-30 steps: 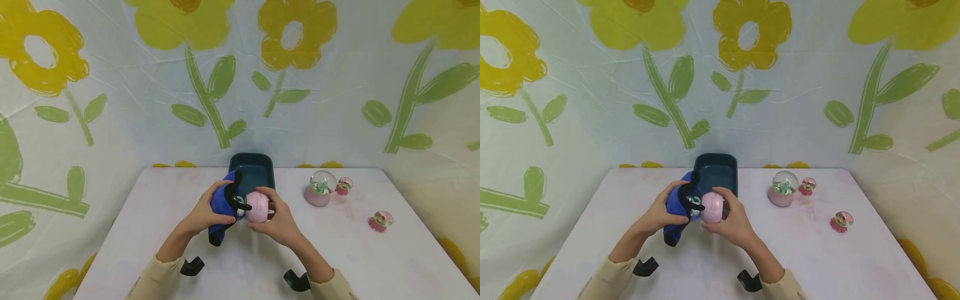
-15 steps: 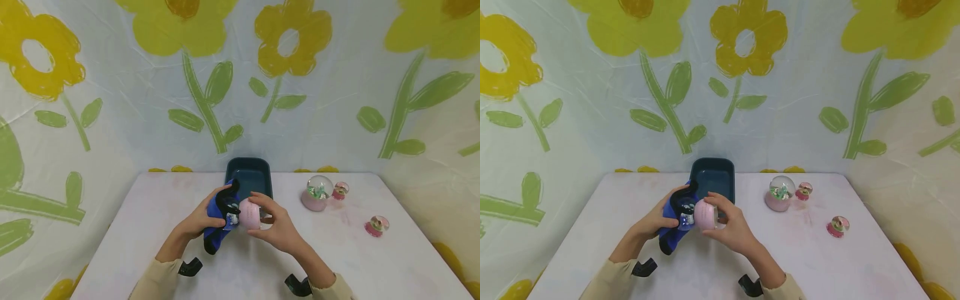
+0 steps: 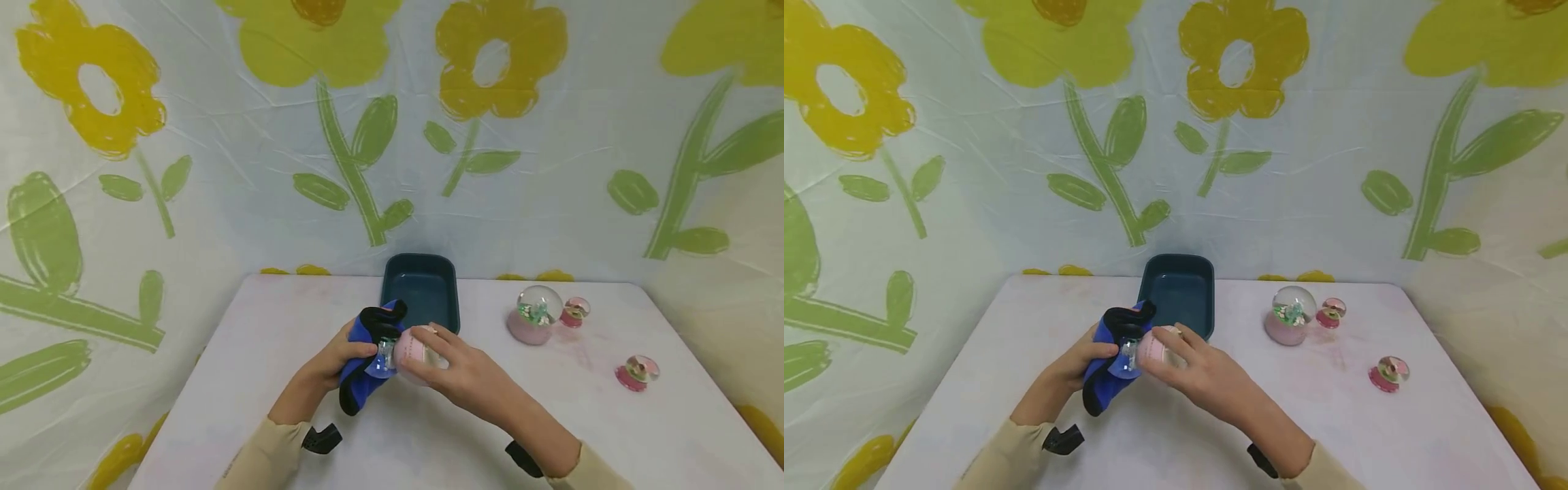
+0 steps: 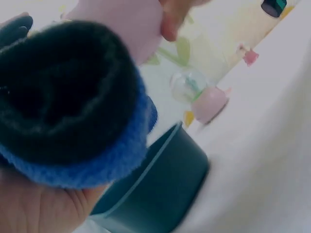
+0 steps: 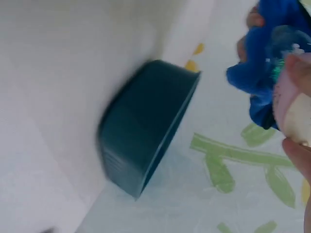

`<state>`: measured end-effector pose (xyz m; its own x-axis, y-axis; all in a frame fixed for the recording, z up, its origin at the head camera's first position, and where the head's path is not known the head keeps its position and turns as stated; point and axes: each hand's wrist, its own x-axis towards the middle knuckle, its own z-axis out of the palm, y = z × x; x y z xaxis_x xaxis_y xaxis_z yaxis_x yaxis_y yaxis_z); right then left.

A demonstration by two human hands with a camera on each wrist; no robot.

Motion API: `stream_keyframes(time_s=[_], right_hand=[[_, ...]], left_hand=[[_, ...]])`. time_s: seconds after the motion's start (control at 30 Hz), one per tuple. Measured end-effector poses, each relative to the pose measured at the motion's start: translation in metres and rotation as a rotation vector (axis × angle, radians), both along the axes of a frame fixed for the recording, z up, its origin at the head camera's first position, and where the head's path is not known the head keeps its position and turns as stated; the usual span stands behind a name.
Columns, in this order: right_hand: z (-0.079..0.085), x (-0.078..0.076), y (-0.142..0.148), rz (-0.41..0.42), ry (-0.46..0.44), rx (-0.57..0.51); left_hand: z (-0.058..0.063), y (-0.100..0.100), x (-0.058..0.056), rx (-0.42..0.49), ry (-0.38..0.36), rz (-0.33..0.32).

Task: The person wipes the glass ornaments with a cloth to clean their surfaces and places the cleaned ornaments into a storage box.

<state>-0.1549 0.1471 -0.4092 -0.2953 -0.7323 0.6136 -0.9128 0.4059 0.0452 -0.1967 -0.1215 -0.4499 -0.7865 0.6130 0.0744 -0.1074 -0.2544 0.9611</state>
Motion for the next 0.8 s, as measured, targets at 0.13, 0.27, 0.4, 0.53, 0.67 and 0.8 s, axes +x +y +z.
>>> stream_keyframes(time_s=[0.13, 0.27, 0.4, 0.53, 0.67, 0.8], right_hand=[[-0.001, -0.005, 0.004, 0.065, -0.111, -0.081], [-0.005, -0.01, 0.006, 0.084, -0.54, -0.29], [-0.012, -0.012, 0.007, 0.089, -1.097, -0.54], [-0.015, -0.011, 0.008, 0.072, -1.397, -0.666], [-0.014, -0.012, 0.007, 0.106, -1.435, -0.693], [-0.008, -0.009, 0.002, 0.102, -1.26, -0.633]], left_hand=[[0.009, 0.002, 0.0, -0.065, 0.022, 0.027], [0.02, 0.005, -0.002, -0.131, 0.129, 0.062], [0.028, 0.008, 0.001, -0.273, 0.299, 0.156], [0.027, 0.01, 0.009, -0.35, 0.47, 0.223], [0.019, 0.012, 0.012, -0.258, 0.548, 0.245], [0.016, 0.013, 0.011, -0.228, 0.548, 0.274]])
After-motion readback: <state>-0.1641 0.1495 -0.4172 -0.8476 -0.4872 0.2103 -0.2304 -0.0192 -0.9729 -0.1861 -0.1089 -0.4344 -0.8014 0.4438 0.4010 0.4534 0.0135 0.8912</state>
